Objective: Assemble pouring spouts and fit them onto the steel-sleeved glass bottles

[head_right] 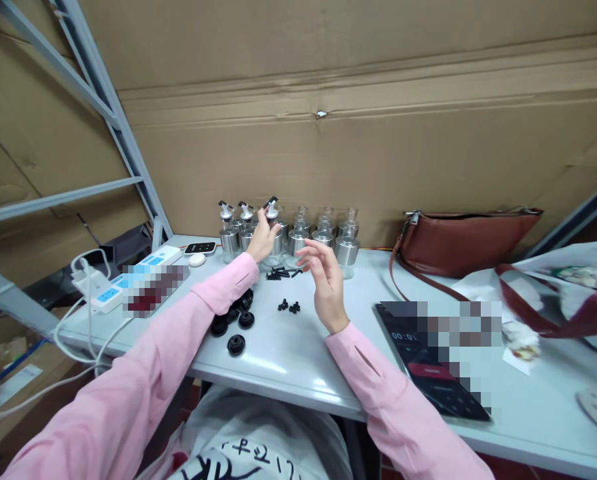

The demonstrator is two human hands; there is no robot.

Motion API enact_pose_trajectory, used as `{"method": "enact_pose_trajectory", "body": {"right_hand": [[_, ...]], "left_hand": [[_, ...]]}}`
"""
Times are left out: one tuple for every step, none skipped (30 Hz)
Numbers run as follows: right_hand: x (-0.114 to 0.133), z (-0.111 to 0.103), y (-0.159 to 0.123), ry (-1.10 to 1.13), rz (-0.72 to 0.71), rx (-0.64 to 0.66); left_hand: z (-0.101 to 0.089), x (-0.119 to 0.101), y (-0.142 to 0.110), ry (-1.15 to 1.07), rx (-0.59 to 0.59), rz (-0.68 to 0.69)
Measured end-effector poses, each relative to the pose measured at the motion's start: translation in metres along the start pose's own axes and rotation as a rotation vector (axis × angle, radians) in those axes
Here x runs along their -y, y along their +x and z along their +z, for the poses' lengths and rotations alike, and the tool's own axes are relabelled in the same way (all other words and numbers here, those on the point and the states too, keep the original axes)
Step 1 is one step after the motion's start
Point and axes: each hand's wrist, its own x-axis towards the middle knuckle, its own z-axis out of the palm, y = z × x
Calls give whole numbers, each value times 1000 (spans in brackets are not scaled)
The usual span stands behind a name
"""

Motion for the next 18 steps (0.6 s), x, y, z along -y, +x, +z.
{"method": "enact_pose_trajectory", "body": {"right_hand": [[-1, 0, 0, -6, 3, 2], [-1, 0, 0, -13, 6, 4], [-2, 0, -1, -19, 7, 6], [-2, 0, -1, -23, 6, 8], [-2, 0, -1, -25, 3, 10], [-2, 0, -1, -26, 1, 13], [-2, 0, -1, -26, 0, 16], [-2, 0, -1, -26, 0, 18], [-2, 0, -1, -24, 1, 20], [-2, 0, -1, -22, 3, 22], [-2, 0, -1, -18, 6, 23], [-2, 0, -2, -13, 9, 23], [-2, 1, -2, -5, 11, 25], [-2, 1, -2, 3, 12, 26], [-2, 1, -2, 10, 14, 28], [-1, 1, -2, 15, 16, 30], [-1, 1, -2, 17, 17, 29], [-1, 1, -2, 17, 17, 27]], "left_hand": [[1, 1, 0, -2, 3, 0], [2, 2, 1, -2, 5, 2], [2, 3, 1, 1, 9, 2], [3, 3, 1, 3, 14, 1], [4, 4, 0, 2, 19, 0], [4, 6, 0, -1, 25, -2], [4, 7, 0, -6, 31, -6], [4, 8, 0, -12, 35, -10], [4, 10, 1, -18, 38, -12], [4, 12, 2, -24, 42, -13], [3, 14, 3, -30, 49, -15], [3, 16, 5, -37, 62, -18], [2, 18, 7, -43, 80, -18], [2, 20, 8, -47, 100, -14], [2, 21, 10, -44, 119, -5], [1, 21, 10, -33, 136, 7], [0, 20, 10, -14, 151, 17], [-2, 18, 8, 11, 167, 25]]}}
